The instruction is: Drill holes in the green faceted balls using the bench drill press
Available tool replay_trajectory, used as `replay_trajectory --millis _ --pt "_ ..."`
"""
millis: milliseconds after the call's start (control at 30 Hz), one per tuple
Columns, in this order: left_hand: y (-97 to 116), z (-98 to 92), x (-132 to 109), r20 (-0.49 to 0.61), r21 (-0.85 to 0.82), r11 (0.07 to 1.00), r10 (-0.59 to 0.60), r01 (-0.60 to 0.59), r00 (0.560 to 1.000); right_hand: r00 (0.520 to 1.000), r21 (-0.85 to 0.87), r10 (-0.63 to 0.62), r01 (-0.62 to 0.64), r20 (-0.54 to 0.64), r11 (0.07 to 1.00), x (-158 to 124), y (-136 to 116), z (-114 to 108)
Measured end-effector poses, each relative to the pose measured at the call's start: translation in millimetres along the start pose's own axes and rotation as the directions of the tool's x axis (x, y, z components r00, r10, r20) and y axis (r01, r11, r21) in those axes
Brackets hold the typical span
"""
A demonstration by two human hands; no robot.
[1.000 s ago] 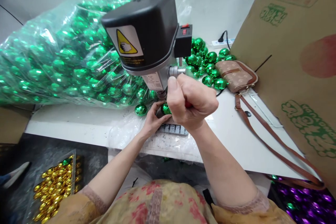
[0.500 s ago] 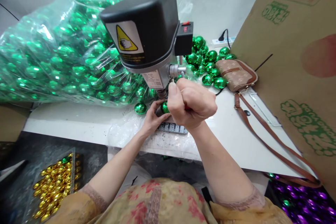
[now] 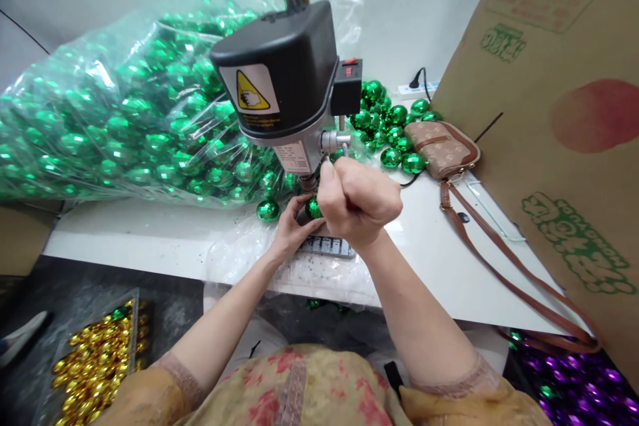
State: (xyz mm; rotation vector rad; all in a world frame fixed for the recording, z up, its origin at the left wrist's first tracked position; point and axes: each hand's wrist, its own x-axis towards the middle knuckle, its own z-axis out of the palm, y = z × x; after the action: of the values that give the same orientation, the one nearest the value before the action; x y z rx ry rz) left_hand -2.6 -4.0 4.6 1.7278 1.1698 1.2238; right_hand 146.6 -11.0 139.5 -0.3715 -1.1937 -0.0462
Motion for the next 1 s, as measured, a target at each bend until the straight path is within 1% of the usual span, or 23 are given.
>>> replay_trajectory --millis 33,67,133,200,267,300,333,400,433,467,500,533,567,600,633,733,767,800,833,867,900,933,1000 --pt "0 0.9 1 -0.008 -0.001 1.0 -0.004 0.004 1.0 0.999 0.001 0.04 -0.04 -0.012 0.999 7 -3 4" --pt "0 1.9 1 -0.016 -0.002 1.0 -0.008 0.008 1.0 0.991 0.019 0.13 -0.13 -0.017 0.991 16 -5 8" --pt "1 3.3 1 -0.055 0.015 1.0 -0.013 0.014 0.998 0.973 0.044 0.222 -0.22 -0.063 0.975 32 -7 15" --pt "6 2.4 -5 -0.138 0.089 0.996 0.007 0.005 0.99 0.967 0.001 0.248 -0.248 -0.064 0.969 44 -5 20" --pt "12 -2.0 -19 -0.207 0.193 0.98 0.088 -0.047 0.974 0.971 -0.064 0.232 -0.235 -0.055 0.97 48 -1 22" --pt "16 -5.5 -30 -0.206 0.241 0.966 0.149 -0.097 0.967 0.974 -0.101 0.223 -0.227 -0.051 0.969 49 1 22" --pt "19 -9.8 -44 -0.169 0.279 0.946 0.216 -0.163 0.962 0.975 -0.133 0.219 -0.223 -0.049 0.966 48 2 22" --pt "22 -19.5 -77 0.016 0.314 0.886 0.355 -0.342 0.935 0.974 -0.162 0.218 -0.224 -0.056 0.961 46 1 21" --pt "21 -24.3 -95 0.157 0.314 0.842 0.41 -0.439 0.898 0.973 -0.153 0.223 -0.23 -0.064 0.961 46 0 21" --pt "19 -28.6 -112 0.308 0.304 0.789 0.449 -0.534 0.839 0.97 -0.132 0.231 -0.239 -0.072 0.962 46 -1 22" --pt "14 -32.2 -128 0.447 0.298 0.742 0.448 -0.601 0.774 0.968 -0.112 0.241 -0.248 -0.077 0.962 46 -2 22" --pt "9 -35.1 -143 0.551 0.307 0.705 0.416 -0.639 0.723 0.965 -0.091 0.249 -0.256 -0.08 0.962 47 -4 22" --pt "3 -37.3 -154 0.617 0.332 0.676 0.372 -0.658 0.693 0.965 -0.073 0.251 -0.257 -0.083 0.964 47 -5 23" --pt "-4 -39.0 -163 0.649 0.372 0.652 0.327 -0.661 0.687 0.964 -0.061 0.251 -0.257 -0.086 0.965 48 -6 23" --pt "-9 -40.4 -170 0.653 0.412 0.63 0.3 -0.659 0.695 0.964 -0.055 0.25 -0.255 -0.09 0.965 48 -7 23" --pt "-15 -44.8 -171 0.606 0.429 0.625 0.336 -0.652 0.721 0.968 -0.084 0.238 -0.245 -0.083 0.966 47 -8 23" --pt "-13 -46.7 -166 0.57 0.42 0.645 0.36 -0.638 0.739 0.969 -0.11 0.235 -0.243 -0.077 0.964 46 -8 22" --pt "-10 -48.8 -157 0.505 0.425 0.669 0.383 -0.609 0.773 0.971 -0.137 0.228 -0.236 -0.073 0.962 45 -7 22" --pt "-5 -51.2 -145 0.408 0.455 0.694 0.393 -0.557 0.824 0.974 -0.162 0.216 -0.225 -0.071 0.961 45 -7 21" --pt "-1 -53.8 -130 0.282 0.506 0.716 0.391 -0.482 0.876 0.976 -0.184 0.208 -0.217 -0.068 0.959 44 -6 21" --pt "2 -56.6 -114 0.135 0.565 0.73 0.379 -0.385 0.916 0.977 -0.201 0.203 -0.212 -0.066 0.956 44 -5 21" --pt "4 -59.6 -96 -0.011 0.612 0.743 0.349 -0.27 0.937 0.978 -0.199 0.199 -0.208 -0.067 0.958 44 -4 20" --pt "2 -66.0 -61 -0.199 0.644 0.762 0.248 -0.065 0.948 0.977 -0.152 0.203 -0.212 -0.069 0.965 44 -3 20"
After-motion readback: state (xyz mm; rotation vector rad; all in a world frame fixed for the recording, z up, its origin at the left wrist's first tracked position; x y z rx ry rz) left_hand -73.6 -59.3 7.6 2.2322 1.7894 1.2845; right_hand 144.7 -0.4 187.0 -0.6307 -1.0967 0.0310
